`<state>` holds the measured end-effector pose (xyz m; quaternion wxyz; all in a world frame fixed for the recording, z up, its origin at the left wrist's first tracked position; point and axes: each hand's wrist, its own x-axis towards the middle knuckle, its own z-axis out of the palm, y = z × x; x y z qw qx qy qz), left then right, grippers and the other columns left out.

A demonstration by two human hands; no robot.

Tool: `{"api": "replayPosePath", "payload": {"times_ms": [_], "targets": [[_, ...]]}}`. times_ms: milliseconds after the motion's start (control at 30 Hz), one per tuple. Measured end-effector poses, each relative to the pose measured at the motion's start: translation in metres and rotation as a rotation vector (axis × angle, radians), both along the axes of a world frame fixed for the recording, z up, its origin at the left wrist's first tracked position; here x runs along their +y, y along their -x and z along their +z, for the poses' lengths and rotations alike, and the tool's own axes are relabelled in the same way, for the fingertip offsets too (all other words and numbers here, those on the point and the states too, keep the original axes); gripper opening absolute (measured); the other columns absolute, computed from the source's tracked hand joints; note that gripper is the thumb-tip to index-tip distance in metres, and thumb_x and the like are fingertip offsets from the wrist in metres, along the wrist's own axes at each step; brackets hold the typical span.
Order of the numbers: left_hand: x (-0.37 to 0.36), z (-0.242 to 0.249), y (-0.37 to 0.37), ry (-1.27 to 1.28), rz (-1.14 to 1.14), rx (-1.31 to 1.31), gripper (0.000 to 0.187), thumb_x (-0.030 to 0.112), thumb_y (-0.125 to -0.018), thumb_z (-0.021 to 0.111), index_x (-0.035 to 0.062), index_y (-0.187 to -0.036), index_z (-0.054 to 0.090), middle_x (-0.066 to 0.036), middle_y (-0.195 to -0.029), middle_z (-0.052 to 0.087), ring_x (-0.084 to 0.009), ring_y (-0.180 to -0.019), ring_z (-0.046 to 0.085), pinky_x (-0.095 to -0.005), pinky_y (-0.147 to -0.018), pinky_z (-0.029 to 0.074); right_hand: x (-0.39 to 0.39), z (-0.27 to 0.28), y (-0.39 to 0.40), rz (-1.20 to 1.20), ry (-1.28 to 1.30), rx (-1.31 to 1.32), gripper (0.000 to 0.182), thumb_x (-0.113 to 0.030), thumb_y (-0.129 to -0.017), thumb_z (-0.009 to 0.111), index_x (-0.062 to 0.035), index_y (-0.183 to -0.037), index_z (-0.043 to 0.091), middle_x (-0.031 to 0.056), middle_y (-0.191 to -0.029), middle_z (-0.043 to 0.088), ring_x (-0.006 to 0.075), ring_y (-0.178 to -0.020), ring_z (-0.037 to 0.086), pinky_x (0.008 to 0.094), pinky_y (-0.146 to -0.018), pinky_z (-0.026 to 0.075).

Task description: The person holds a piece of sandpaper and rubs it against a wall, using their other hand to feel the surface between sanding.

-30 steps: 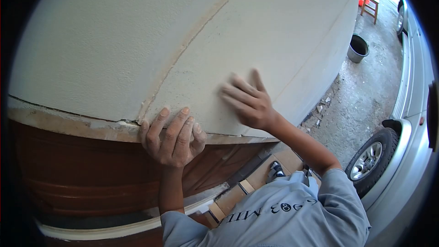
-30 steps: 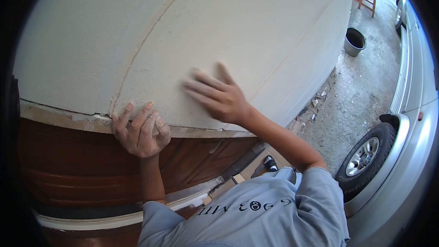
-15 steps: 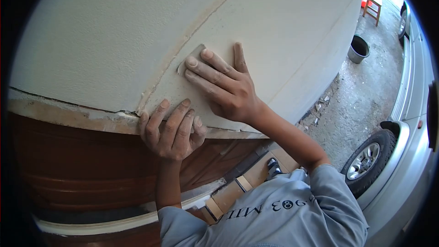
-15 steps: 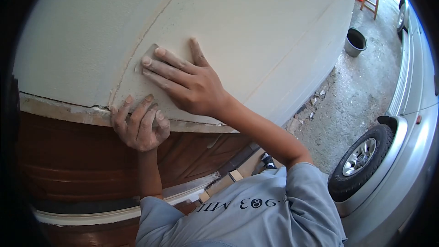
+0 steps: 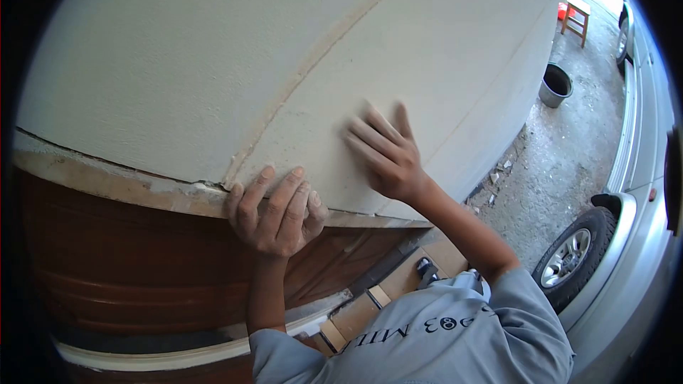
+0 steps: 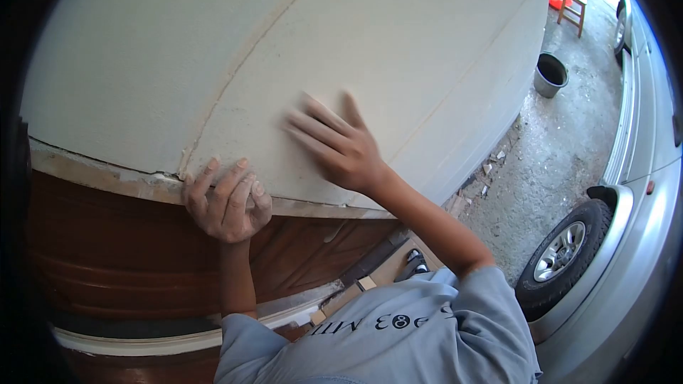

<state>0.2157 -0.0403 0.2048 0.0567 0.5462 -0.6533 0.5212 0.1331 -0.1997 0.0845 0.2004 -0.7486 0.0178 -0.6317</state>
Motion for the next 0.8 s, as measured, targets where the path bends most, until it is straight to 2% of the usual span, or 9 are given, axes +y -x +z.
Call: {"api": "replayPosePath", "payload": {"times_ms": [67, 167, 267, 367, 467, 567, 700, 767, 800], "targets": [[0.001, 0.0, 0.001, -0.002, -0.004, 0.0, 0.012, 0.021, -0.081, 0.055, 0.0149, -0.073, 0.061, 0.004, -0.087, 0.068, -0.0222, -0.102, 0.056, -0.0457, -0.099, 0.031, 0.001, -0.072, 0.007, -0.095, -0.024, 0.143, 0.046, -0.002, -0.068, 0.059, -0.0092, -0.113, 0.059, 0.0051, -0.123, 0.056, 0.0245, -0.121, 0.047, 0.0556, -0.109, 0.009], [0.001, 0.001, -0.001, -0.001, -0.005, -0.008, 0.012, 0.022, -0.081, 0.055, 0.0151, -0.072, 0.061, 0.004, -0.087, 0.068, -0.0221, -0.102, 0.056, -0.0456, -0.099, 0.031, -0.008, -0.049, 0.005, -0.059, -0.012, 0.055, 0.046, -0.001, -0.067, 0.059, -0.0093, -0.113, 0.06, 0.0057, -0.123, 0.056, 0.0246, -0.122, 0.046, 0.055, -0.109, 0.009], [0.0, 0.002, 0.002, -0.014, 0.017, -0.007, 0.012, 0.022, -0.081, 0.056, 0.0156, -0.072, 0.06, 0.004, -0.087, 0.068, -0.0218, -0.101, 0.056, -0.0454, -0.1, 0.03, -0.016, 0.047, 0.007, -0.036, 0.019, 0.006, 0.057, 0.001, -0.065, 0.059, -0.0099, -0.121, 0.054, 0.0044, -0.13, 0.05, 0.0248, -0.127, 0.041, 0.0552, -0.109, 0.008], [0.002, 0.001, 0.002, -0.019, 0.014, -0.011, 0.012, 0.023, -0.081, 0.056, 0.0159, -0.072, 0.06, 0.004, -0.088, 0.068, -0.0216, -0.101, 0.055, -0.0453, -0.101, 0.03, -0.016, 0.038, 0.002, -0.025, 0.022, -0.025, 0.056, 0.001, -0.066, 0.058, -0.0094, -0.121, 0.054, 0.0042, -0.13, 0.051, 0.0254, -0.127, 0.04, 0.0553, -0.109, 0.008], [0.002, -0.001, -0.001, -0.007, 0.005, -0.023, 0.012, 0.023, -0.081, 0.056, 0.0161, -0.072, 0.06, 0.004, -0.088, 0.067, -0.0216, -0.103, 0.055, -0.0455, -0.101, 0.029, -0.01, -0.07, 0.009, -0.077, -0.042, 0.094, 0.046, 0.0, -0.068, 0.058, -0.008, -0.114, 0.06, 0.0062, -0.124, 0.055, 0.0262, -0.121, 0.048, 0.0544, -0.109, 0.011], [0.0, 0.001, -0.002, -0.009, 0.002, -0.037, 0.012, 0.023, -0.081, 0.055, 0.0162, -0.072, 0.06, 0.004, -0.089, 0.067, -0.0216, -0.104, 0.054, -0.0457, -0.102, 0.029, -0.022, -0.062, 0.011, -0.08, 0.009, 0.047, 0.044, 0.0, -0.069, 0.058, -0.0082, -0.112, 0.062, 0.0071, -0.121, 0.057, 0.0264, -0.118, 0.05, 0.0538, -0.109, 0.011], [0.002, 0.0, 0.001, -0.033, 0.048, -0.016, 0.012, 0.023, -0.081, 0.055, 0.0161, -0.072, 0.06, 0.004, -0.09, 0.067, -0.0219, -0.104, 0.054, -0.0459, -0.102, 0.028, -0.033, 0.056, 0.005, -0.047, 0.064, -0.041, 0.054, -0.001, -0.069, 0.059, -0.0114, -0.122, 0.054, 0.0046, -0.133, 0.048, 0.0248, -0.126, 0.041, 0.0537, -0.109, 0.01], [0.003, -0.001, 0.0, -0.032, 0.023, -0.014, 0.012, 0.023, -0.081, 0.055, 0.0159, -0.073, 0.061, 0.004, -0.09, 0.067, -0.0224, -0.105, 0.054, -0.0461, -0.103, 0.028, -0.03, 0.05, 0.0, -0.052, 0.046, -0.077, 0.049, 0.0, -0.071, 0.058, -0.0103, -0.119, 0.057, 0.0054, -0.129, 0.052, 0.0257, -0.124, 0.043, 0.0538, -0.109, 0.011], [0.001, -0.001, -0.002, -0.022, 0.005, -0.019, 0.011, 0.022, -0.081, 0.055, 0.0158, -0.073, 0.061, 0.004, -0.089, 0.067, -0.0227, -0.105, 0.054, -0.0462, -0.103, 0.028, -0.028, 0.029, 0.0, -0.067, 0.016, -0.046, 0.047, 0.0, -0.071, 0.057, -0.0096, -0.117, 0.057, 0.0061, -0.127, 0.053, 0.0262, -0.123, 0.045, 0.0538, -0.109, 0.011]]}}
